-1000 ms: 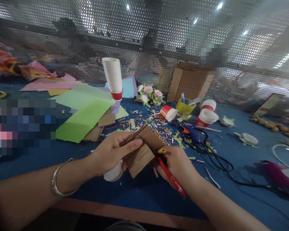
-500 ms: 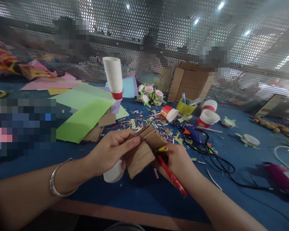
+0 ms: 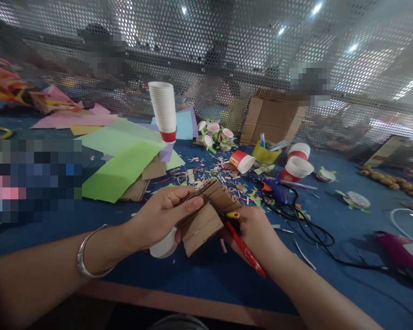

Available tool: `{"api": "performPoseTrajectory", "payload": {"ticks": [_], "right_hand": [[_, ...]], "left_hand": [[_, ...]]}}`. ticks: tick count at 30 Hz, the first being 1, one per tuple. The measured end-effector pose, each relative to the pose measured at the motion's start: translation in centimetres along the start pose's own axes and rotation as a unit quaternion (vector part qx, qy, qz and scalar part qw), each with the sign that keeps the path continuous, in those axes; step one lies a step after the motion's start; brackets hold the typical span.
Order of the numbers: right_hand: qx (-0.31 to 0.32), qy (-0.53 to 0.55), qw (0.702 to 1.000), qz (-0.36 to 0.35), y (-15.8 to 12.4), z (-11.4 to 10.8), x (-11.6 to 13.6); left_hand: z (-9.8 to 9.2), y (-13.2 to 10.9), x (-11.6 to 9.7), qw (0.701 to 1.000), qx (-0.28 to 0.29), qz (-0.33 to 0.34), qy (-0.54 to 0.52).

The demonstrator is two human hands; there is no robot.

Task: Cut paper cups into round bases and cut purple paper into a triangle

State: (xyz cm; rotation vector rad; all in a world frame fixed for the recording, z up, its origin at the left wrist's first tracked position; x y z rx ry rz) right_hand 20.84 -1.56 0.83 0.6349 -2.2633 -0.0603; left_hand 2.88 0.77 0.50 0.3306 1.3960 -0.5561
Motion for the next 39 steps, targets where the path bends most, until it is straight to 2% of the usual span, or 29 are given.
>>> {"api": "performPoseTrajectory", "payload": {"ticks": [8, 11, 13, 15, 19, 22, 25, 28, 34, 39], "right_hand": [[-0.007, 0.034, 0.999, 0.004, -0.1, -0.1, 0.1], [-0.019, 0.022, 0.999, 0.024, 0.0, -0.1, -0.4], [-0.034, 0.036, 0.998, 0.038, 0.3, 0.1, -0.8], [-0.058, 0.055, 0.996, 0.04, 0.6, 0.2, -1.0], [-0.109, 0.055, 0.991, 0.054, 0.7, 0.2, -0.9], [-0.126, 0.029, 0.99, 0.061, 0.4, 0.2, -0.4], [-0.139, 0.0, 0.988, 0.061, 0.2, 0.1, 0.0], [-0.149, 0.007, 0.986, 0.068, 0.2, 0.3, 0.0], [-0.155, 0.052, 0.985, 0.064, 0.1, 0.7, -0.5], [-0.159, 0.034, 0.985, 0.057, -0.1, 0.8, -0.8]], "left_hand": [[-0.1, 0.3, 0.0, 1.0, 0.018, -0.007, 0.0], [-0.3, 0.3, -0.4, 0.999, 0.008, 0.023, 0.045], [-0.6, 0.3, -0.9, 0.992, -0.023, 0.052, 0.113], [-1.0, 0.1, -1.5, 0.969, -0.07, 0.091, 0.217], [-1.2, -0.6, -2.7, 0.879, -0.155, 0.206, 0.401], [-0.9, -1.1, -3.0, 0.838, -0.184, 0.269, 0.438], [-0.7, -1.5, -3.1, 0.821, -0.197, 0.298, 0.445], [-0.8, -1.5, -3.2, 0.828, -0.205, 0.288, 0.435], [-1.6, -0.4, -2.5, 0.888, -0.184, 0.181, 0.38], [-1.6, -0.4, -2.4, 0.91, -0.17, 0.156, 0.345]]}}
Point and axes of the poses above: each hand's wrist, its own y-axis towards the middle knuckle, its own z-axis out of the palm, x = y × z, the point moved 4 cm from there along y, towards the middle knuckle, and after that the axes turned 4 degrees about -z, right-handed, at the moved point
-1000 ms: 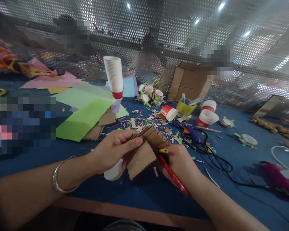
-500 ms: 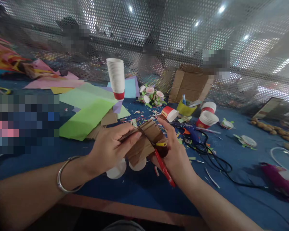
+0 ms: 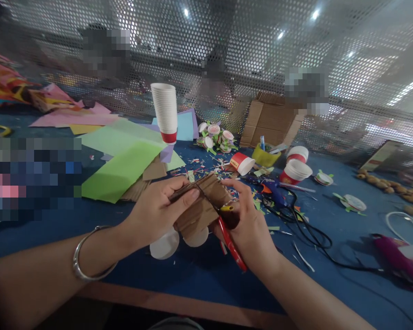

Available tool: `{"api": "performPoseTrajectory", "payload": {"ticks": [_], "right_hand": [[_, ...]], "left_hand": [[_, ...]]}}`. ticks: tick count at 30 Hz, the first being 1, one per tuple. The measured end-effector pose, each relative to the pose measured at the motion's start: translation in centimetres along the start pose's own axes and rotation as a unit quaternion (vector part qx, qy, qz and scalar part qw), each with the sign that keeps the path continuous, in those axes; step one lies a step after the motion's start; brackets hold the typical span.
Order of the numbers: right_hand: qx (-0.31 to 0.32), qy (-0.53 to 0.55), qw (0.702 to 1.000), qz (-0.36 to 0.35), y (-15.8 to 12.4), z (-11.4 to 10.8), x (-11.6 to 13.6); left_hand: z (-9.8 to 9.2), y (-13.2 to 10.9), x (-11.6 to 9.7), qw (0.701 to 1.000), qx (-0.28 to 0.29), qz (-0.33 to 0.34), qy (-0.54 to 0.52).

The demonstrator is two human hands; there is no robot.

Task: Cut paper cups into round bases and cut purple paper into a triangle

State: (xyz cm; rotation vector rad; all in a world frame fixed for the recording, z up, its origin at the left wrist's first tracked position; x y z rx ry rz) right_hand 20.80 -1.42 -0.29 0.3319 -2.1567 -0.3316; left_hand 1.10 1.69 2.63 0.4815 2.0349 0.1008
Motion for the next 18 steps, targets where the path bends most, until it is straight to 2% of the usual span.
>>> {"api": "performPoseTrajectory", "payload": {"ticks": [8, 15, 18], "right_hand": [[0.002, -0.043, 0.999, -0.02, -0.15, -0.25, 0.11], [0.034, -0.038, 0.998, -0.038, 0.06, -0.2, 0.35], [0.057, -0.038, 0.997, -0.038, 0.06, -0.25, 0.17]], "left_hand": [[0.26, -0.27, 0.25, 0.999, 0.01, -0.034, -0.003], [0.34, -0.25, 0.68, 0.999, 0.018, -0.038, -0.02], [0.7, -0.28, 0.63, 0.997, 0.036, -0.037, -0.064]]}}
Point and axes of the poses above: each hand's wrist, its own y-axis towards the middle knuckle, its own z-axis out of the palm, x = y × z, the point moved 4 cm from there along y, towards the middle knuckle, and after that the axes turned 4 degrees about -z, right-handed, at the moved point
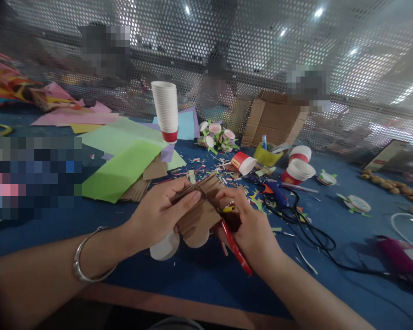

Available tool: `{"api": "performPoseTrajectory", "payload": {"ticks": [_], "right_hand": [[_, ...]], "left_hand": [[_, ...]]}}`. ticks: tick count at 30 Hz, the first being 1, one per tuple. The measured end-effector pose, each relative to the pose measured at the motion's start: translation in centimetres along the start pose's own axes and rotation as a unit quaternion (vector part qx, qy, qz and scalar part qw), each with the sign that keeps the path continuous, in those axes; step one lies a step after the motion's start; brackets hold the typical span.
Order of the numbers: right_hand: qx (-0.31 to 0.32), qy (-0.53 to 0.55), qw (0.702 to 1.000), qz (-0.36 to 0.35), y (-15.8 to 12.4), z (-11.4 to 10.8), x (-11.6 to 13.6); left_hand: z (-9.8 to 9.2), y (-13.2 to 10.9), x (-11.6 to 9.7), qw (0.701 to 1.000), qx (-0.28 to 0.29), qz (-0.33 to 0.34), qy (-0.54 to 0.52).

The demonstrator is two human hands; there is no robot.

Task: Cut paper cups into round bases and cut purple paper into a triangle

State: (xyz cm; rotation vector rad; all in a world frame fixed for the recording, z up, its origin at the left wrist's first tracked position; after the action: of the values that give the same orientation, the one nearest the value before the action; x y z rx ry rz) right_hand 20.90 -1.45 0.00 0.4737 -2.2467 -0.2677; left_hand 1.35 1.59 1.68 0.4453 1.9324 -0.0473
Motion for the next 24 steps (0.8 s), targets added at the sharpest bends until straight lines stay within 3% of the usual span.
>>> {"api": "performPoseTrajectory", "payload": {"ticks": [5, 11, 14, 19, 24], "right_hand": [[0.034, -0.013, 0.999, -0.04, 0.2, -0.1, -0.1], [0.091, -0.024, 0.995, -0.042, 0.2, -0.2, -0.6], [0.091, -0.014, 0.995, -0.034, 0.0, -0.3, -0.7], [0.124, -0.058, 0.989, -0.05, -0.2, -0.3, -0.6], [0.143, -0.086, 0.984, -0.064, 0.0, -0.2, -0.7]], "left_hand": [[0.6, 0.0, -0.3, 0.993, 0.043, -0.029, -0.106], [1.0, 0.1, 0.1, 0.976, 0.109, -0.05, -0.179], [1.4, 0.0, 0.4, 0.963, 0.138, -0.067, -0.221], [2.0, -0.2, 0.8, 0.95, 0.149, -0.12, -0.246], [2.1, -0.2, 0.7, 0.942, 0.146, -0.132, -0.272]]}}
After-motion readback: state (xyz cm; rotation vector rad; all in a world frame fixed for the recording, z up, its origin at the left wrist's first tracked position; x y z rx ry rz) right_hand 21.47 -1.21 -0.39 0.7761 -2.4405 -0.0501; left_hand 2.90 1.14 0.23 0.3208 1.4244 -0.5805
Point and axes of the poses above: each hand's wrist, its own y-axis towards the middle knuckle, its own z-axis out of the palm, x = y × z, the point moved 4 cm from there along y, towards the middle knuckle, and after that the axes turned 4 degrees about -z, right-handed, at the moved point
